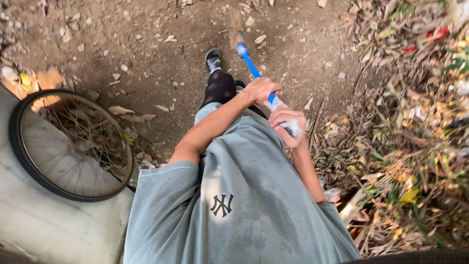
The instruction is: The person sweeps dry leaves and debris on a dirt ground using a blue broom. A child briefly walks through the scene. The person continues sweeping the same area repeatedly.
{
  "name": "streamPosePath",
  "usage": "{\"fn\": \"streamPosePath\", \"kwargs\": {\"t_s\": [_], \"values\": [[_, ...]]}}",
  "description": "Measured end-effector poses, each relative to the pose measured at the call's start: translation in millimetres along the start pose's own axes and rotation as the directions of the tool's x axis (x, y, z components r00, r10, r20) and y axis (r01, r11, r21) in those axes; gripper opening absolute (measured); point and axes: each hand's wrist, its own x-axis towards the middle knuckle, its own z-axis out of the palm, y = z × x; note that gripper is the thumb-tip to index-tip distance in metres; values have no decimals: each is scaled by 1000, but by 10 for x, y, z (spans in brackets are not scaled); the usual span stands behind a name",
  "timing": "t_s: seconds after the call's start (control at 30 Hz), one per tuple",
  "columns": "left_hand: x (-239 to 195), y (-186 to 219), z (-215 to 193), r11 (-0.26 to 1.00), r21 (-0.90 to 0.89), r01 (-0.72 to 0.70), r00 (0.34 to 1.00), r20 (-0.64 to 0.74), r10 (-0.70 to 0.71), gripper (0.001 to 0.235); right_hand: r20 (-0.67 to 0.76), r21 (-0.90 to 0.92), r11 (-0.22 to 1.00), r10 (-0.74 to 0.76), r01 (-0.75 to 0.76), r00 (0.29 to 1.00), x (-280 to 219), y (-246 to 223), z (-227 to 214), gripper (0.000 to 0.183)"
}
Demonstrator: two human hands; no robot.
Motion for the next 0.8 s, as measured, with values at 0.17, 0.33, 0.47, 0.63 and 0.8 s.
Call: {"fn": "streamPosePath", "kwargs": {"t_s": [0.17,0.33,0.47,0.63,0.8], "values": [[-191,-7,-749,989,6,146,984,-100,-144,25,160,141,986,62,-85,985,498,-13,-186,20],[-581,-531,-1138,957,-130,259,850,-439,-290,33,-38,318,948,25,-12,999,1006,612,320,27],[-683,-1308,-1075,927,-111,358,847,-379,-373,33,55,130,992,-10,2,998,1438,1091,705,23],[-275,-1826,-1060,973,-189,133,987,-60,-147,19,148,-188,982,0,28,989,1729,1105,781,22],[145,-1401,-1354,993,-114,8,999,-41,-13,19,-18,-217,976,1,-5,1000,1890,622,613,22]]}}
